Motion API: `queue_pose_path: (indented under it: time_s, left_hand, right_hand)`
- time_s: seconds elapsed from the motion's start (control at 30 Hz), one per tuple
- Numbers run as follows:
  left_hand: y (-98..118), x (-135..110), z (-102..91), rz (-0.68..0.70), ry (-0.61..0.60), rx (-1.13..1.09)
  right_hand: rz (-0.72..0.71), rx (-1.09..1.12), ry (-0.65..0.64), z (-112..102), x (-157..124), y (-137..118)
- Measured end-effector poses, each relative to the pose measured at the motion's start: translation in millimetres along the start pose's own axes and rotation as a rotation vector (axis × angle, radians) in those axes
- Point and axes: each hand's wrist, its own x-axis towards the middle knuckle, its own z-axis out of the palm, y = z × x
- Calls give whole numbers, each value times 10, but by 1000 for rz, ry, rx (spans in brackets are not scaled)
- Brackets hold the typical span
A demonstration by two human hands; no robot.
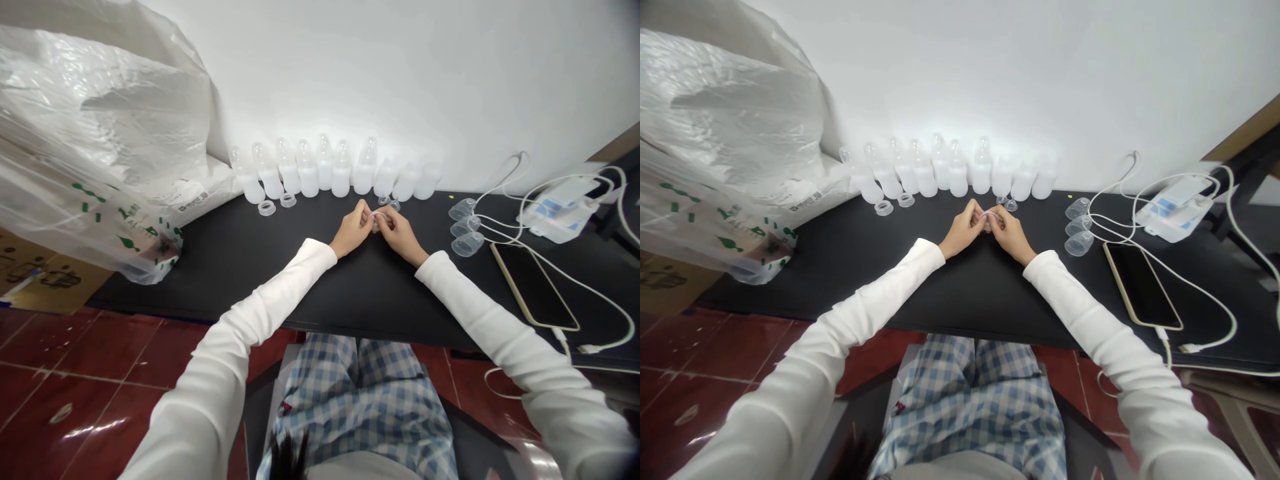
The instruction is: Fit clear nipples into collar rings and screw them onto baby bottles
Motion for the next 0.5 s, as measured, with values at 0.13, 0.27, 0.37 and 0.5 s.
queue_pose_path:
  time_s: [0.13,0.27,0.37,0.5]
  left_hand:
    - [1,7,4,34,26,50]
    - [-21,25,15,50,45,79]
    - [-28,30,16,66,51,104]
    - [-27,30,13,41,38,74]
  right_hand:
    - [-19,-64,11,-6,-11,-17]
    - [-20,-93,22,-10,-11,-24]
    - [-21,-89,25,-10,-9,-35]
    - [-1,-45,19,-3,-7,-63]
